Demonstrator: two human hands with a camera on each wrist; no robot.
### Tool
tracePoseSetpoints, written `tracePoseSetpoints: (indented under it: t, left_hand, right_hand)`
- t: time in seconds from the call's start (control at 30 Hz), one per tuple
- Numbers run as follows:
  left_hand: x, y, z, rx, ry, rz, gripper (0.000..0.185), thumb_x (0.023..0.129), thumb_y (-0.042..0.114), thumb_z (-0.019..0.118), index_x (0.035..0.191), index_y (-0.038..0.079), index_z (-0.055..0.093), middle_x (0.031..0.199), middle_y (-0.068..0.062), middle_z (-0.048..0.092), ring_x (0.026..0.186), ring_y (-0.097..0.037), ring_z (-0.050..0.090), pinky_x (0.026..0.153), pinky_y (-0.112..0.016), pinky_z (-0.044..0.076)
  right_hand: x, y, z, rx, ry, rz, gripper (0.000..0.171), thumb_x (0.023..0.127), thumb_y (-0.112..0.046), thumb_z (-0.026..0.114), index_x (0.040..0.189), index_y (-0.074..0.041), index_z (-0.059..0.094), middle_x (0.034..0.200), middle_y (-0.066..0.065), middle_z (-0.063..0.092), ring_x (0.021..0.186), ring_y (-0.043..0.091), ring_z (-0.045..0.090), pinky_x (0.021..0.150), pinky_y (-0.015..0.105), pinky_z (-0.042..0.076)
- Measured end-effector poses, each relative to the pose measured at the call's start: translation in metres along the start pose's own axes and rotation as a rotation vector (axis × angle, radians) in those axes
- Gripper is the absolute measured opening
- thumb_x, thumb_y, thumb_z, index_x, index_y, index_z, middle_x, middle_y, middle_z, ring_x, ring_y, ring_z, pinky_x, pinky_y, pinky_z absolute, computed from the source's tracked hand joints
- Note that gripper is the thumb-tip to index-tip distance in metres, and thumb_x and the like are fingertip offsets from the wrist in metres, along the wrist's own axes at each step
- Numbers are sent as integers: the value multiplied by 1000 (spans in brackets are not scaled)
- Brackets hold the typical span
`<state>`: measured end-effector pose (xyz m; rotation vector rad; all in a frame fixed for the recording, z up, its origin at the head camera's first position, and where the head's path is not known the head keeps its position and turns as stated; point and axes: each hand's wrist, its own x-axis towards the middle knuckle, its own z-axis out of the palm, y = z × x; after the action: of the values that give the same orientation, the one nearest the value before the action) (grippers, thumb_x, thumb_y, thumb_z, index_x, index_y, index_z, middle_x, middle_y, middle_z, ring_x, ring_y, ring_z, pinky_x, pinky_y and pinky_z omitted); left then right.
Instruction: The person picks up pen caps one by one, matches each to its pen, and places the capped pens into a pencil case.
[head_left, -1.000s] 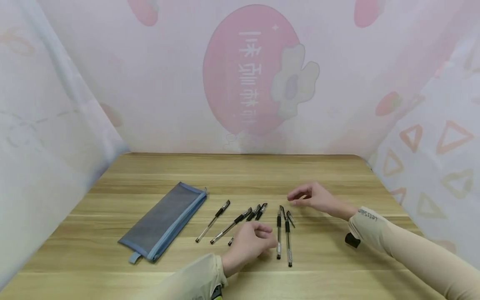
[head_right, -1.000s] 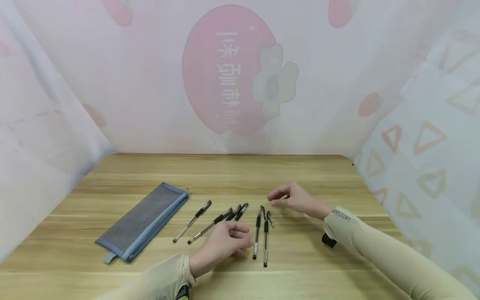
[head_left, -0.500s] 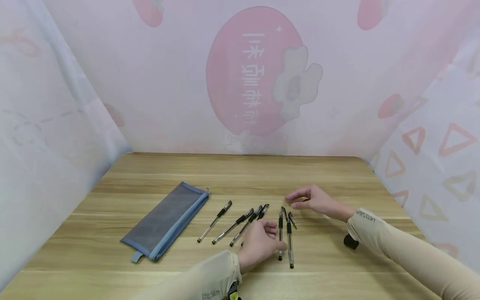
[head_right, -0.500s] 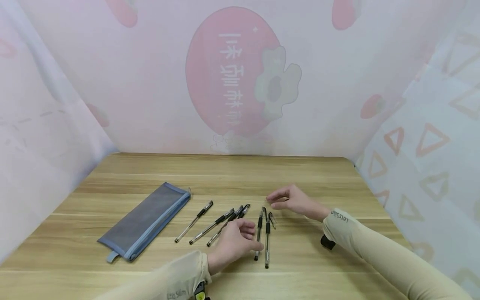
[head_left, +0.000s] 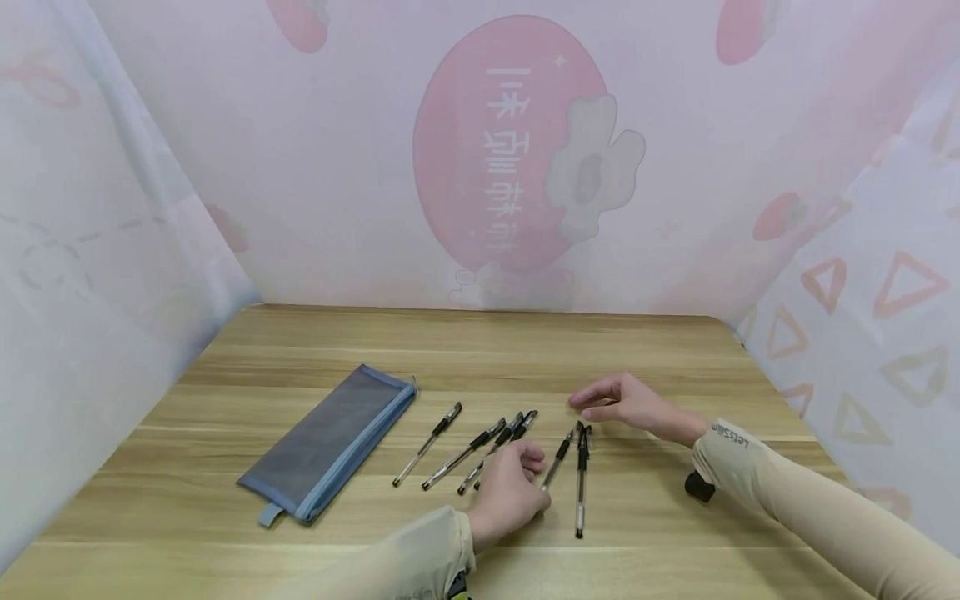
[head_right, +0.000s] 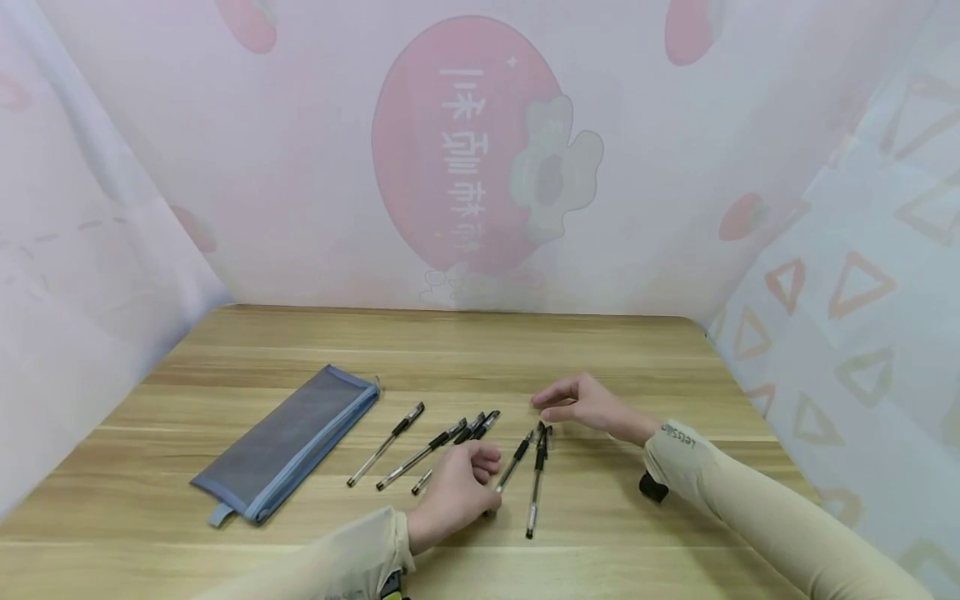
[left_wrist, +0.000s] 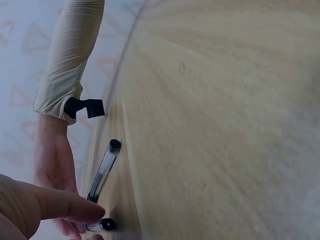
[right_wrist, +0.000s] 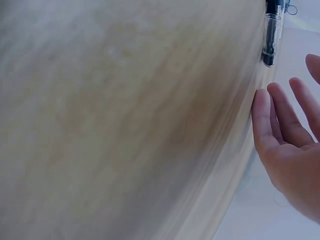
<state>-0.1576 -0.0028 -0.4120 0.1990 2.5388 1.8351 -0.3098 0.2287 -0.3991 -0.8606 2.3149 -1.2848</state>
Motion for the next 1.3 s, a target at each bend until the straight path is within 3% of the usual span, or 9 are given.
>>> tracePoseSetpoints:
  t: [0.3,0.57,0.77,1.07,1.3]
  left_hand:
    - [1,-7,-6,33,-47,33,49,57,-15,83,102,-4,64,89,-6,63,80,-19,60,71,-27,53]
    - [1,-11,-10,-12,-51,55,37,59,-20,73,91,-5,64,82,-9,63,72,-19,62,63,-22,54]
    - [2,-13,-12,15,-45,62,31,61,-17,74,87,-3,65,79,-6,64,68,-13,61,60,-21,53]
    - [3,-13,-13,94,-97,135,36,57,-21,75,88,-4,65,80,-6,64,71,-17,63,63,-20,53]
    - [3,-13,-17,67,-117,124,30,62,-17,75,87,-3,67,80,-6,64,71,-15,62,64,-22,53]
  right_hand:
    - [-1,10,-7,36,8,20,33,92,-12,70,122,1,66,122,15,65,112,30,61,93,36,50]
    - [-4,13,-12,120,21,49,35,91,-12,71,120,7,64,117,20,66,105,34,63,86,43,54]
    - [-3,14,-14,154,11,69,33,91,-9,70,118,9,64,113,21,67,100,34,64,83,44,55]
    - [-4,11,-17,152,-18,81,32,92,-10,70,117,8,64,110,23,66,95,36,64,81,44,56]
    - [-4,9,-18,131,-35,90,32,93,-12,69,118,8,64,111,23,66,96,37,64,82,45,55]
